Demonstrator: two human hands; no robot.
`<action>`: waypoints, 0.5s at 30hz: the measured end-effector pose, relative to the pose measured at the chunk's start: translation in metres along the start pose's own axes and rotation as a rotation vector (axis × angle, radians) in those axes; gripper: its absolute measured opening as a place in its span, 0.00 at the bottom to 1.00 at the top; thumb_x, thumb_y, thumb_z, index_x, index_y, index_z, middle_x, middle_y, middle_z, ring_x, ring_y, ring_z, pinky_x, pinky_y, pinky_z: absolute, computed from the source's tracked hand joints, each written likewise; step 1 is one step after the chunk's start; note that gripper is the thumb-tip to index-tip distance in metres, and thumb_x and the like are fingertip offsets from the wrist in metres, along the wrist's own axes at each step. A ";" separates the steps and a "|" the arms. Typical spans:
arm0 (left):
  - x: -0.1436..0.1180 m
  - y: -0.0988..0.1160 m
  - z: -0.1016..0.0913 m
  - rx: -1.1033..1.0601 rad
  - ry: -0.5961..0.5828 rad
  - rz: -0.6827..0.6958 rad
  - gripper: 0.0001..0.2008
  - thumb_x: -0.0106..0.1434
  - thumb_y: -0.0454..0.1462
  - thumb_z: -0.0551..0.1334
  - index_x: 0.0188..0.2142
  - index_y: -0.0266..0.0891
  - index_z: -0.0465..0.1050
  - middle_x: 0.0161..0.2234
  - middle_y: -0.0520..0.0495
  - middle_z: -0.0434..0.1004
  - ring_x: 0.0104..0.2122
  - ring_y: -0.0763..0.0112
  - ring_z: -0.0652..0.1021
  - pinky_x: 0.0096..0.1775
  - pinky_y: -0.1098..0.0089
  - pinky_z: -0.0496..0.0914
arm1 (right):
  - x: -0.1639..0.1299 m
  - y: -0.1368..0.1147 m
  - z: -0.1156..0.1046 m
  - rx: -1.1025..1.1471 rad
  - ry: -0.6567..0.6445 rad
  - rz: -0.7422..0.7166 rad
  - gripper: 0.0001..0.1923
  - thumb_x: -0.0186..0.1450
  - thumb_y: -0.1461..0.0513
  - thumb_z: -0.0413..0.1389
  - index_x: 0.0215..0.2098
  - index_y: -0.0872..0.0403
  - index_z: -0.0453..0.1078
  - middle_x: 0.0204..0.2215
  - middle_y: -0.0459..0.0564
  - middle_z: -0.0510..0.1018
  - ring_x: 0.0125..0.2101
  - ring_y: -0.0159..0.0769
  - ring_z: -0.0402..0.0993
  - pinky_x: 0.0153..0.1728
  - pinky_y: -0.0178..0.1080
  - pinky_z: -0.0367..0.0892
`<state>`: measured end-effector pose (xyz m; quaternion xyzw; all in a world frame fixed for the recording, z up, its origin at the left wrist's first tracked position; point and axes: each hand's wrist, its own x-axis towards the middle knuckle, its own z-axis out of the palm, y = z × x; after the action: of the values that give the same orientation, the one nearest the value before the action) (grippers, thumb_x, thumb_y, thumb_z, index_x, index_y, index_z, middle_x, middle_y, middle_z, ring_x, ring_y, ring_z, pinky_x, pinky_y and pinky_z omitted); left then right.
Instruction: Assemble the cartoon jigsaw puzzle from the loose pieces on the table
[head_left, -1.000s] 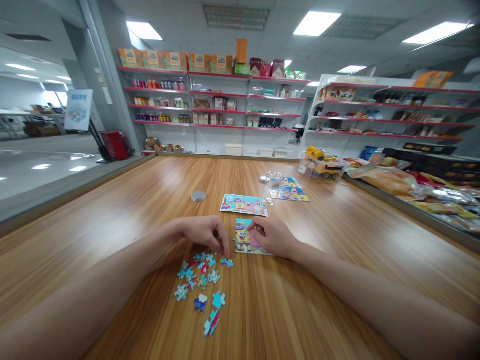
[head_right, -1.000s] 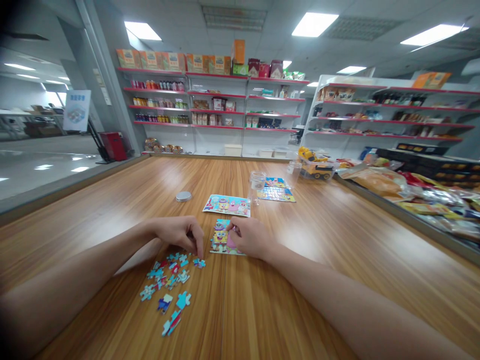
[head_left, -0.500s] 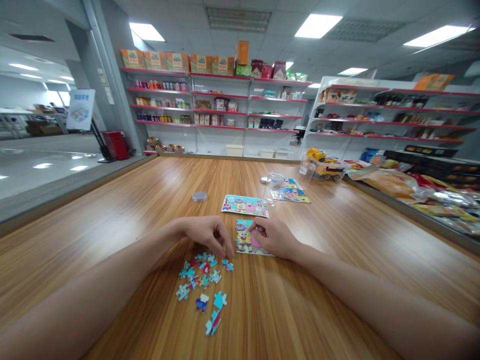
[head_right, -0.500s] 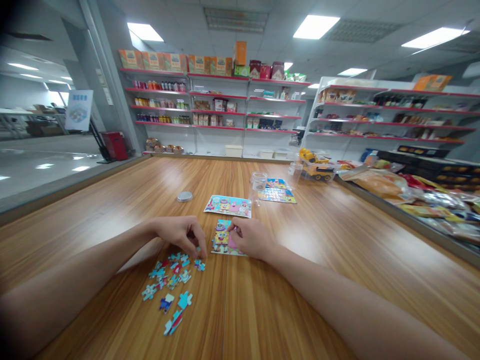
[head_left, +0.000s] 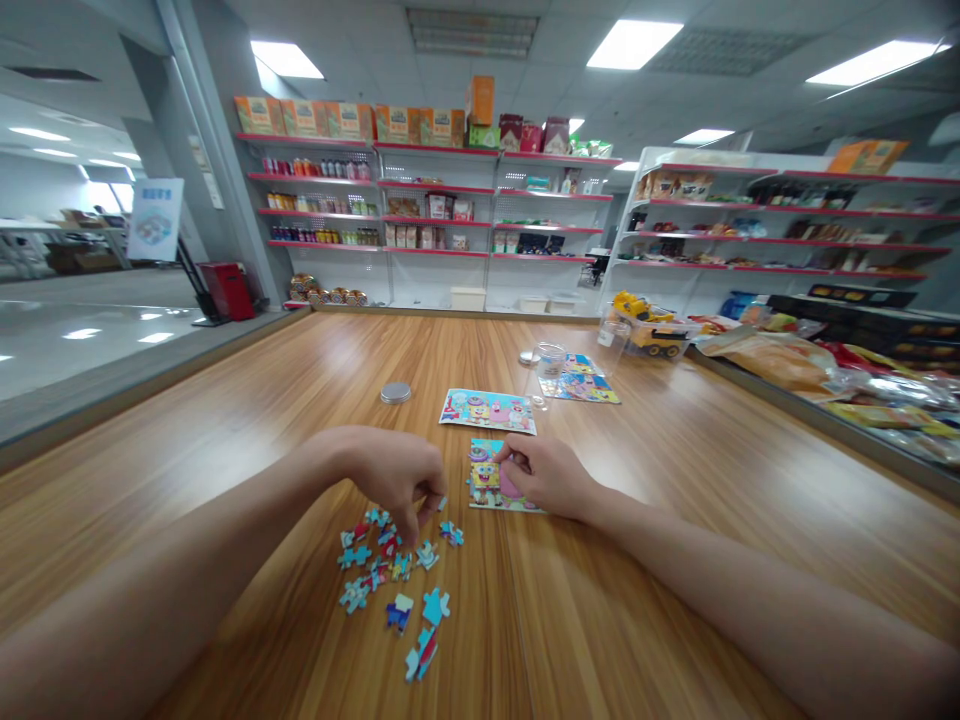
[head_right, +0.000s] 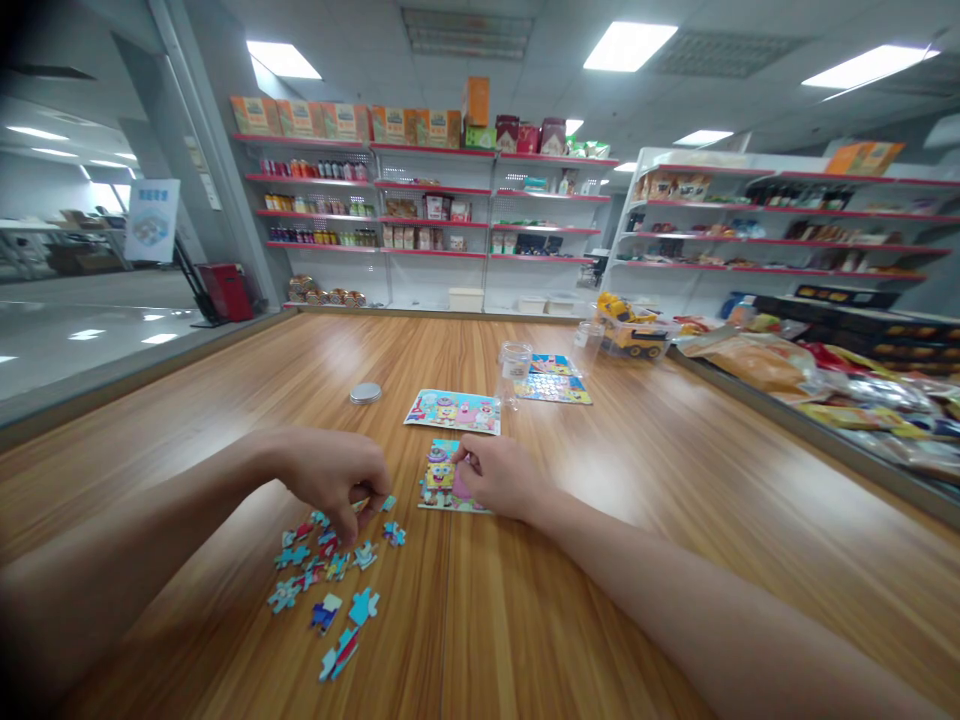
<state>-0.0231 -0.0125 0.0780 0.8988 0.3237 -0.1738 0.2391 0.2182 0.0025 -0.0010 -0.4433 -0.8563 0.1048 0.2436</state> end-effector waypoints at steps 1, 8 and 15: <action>-0.001 0.000 -0.001 0.003 0.028 0.029 0.08 0.51 0.38 0.71 0.32 0.41 0.79 0.20 0.56 0.71 0.20 0.77 0.67 0.21 0.75 0.56 | 0.000 -0.001 -0.001 -0.002 -0.001 0.001 0.09 0.60 0.64 0.52 0.35 0.53 0.74 0.24 0.45 0.76 0.23 0.30 0.66 0.25 0.32 0.54; 0.003 -0.002 -0.001 0.193 0.238 -0.007 0.08 0.52 0.35 0.69 0.35 0.43 0.79 0.23 0.53 0.73 0.22 0.75 0.69 0.23 0.74 0.54 | 0.000 -0.002 -0.002 -0.028 -0.022 0.014 0.11 0.63 0.62 0.50 0.36 0.52 0.75 0.27 0.47 0.78 0.25 0.32 0.70 0.26 0.32 0.55; 0.004 -0.006 -0.001 0.186 0.321 -0.010 0.08 0.54 0.35 0.68 0.36 0.44 0.79 0.26 0.52 0.77 0.25 0.73 0.71 0.25 0.74 0.56 | 0.000 -0.002 -0.002 -0.027 -0.023 0.005 0.11 0.63 0.63 0.50 0.37 0.52 0.75 0.28 0.48 0.78 0.26 0.33 0.71 0.26 0.32 0.55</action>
<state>-0.0237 -0.0063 0.0747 0.9316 0.3447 -0.0585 0.0996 0.2176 0.0017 0.0012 -0.4476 -0.8591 0.0990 0.2275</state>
